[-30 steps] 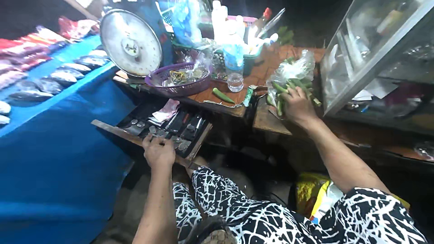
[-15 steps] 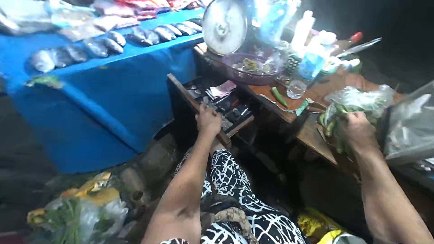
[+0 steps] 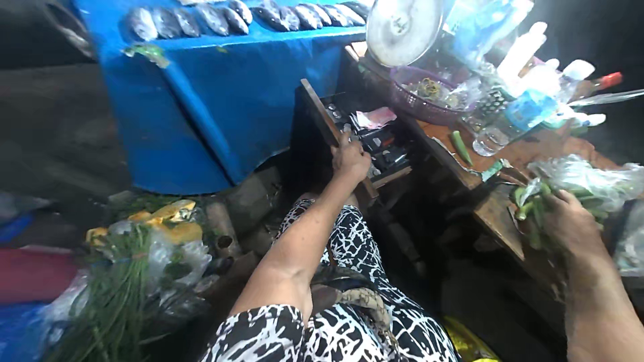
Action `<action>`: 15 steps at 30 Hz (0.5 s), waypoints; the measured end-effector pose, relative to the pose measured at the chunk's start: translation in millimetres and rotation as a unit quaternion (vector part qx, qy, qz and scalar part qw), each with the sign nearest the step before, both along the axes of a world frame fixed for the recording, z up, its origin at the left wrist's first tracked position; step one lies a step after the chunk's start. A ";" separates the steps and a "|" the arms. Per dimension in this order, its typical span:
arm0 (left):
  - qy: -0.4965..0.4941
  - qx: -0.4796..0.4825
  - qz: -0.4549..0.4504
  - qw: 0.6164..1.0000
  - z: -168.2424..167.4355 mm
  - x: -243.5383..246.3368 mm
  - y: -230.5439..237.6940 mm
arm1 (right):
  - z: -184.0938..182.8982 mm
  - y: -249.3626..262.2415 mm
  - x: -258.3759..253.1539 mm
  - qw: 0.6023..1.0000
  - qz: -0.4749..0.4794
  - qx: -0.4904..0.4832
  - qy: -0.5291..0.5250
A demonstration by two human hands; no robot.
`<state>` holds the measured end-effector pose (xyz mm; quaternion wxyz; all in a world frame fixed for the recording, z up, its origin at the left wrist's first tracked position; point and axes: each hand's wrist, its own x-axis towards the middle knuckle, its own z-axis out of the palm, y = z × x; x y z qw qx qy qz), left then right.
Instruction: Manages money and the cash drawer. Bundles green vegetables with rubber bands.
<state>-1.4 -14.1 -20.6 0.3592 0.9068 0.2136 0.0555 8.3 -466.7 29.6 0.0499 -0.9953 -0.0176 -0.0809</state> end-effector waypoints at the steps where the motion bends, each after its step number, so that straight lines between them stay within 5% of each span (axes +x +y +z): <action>1: 0.003 0.001 -0.002 1.000 0.1 0.2 0.0 | 0.9 -2.0 -1.0 1.000 0.006 0.000 0.008; 15: -0.012 -0.011 -0.014 1.000 -3.9 -1.1 2.5 | -1.9 -20.2 3.3 0.993 0.009 0.118 0.015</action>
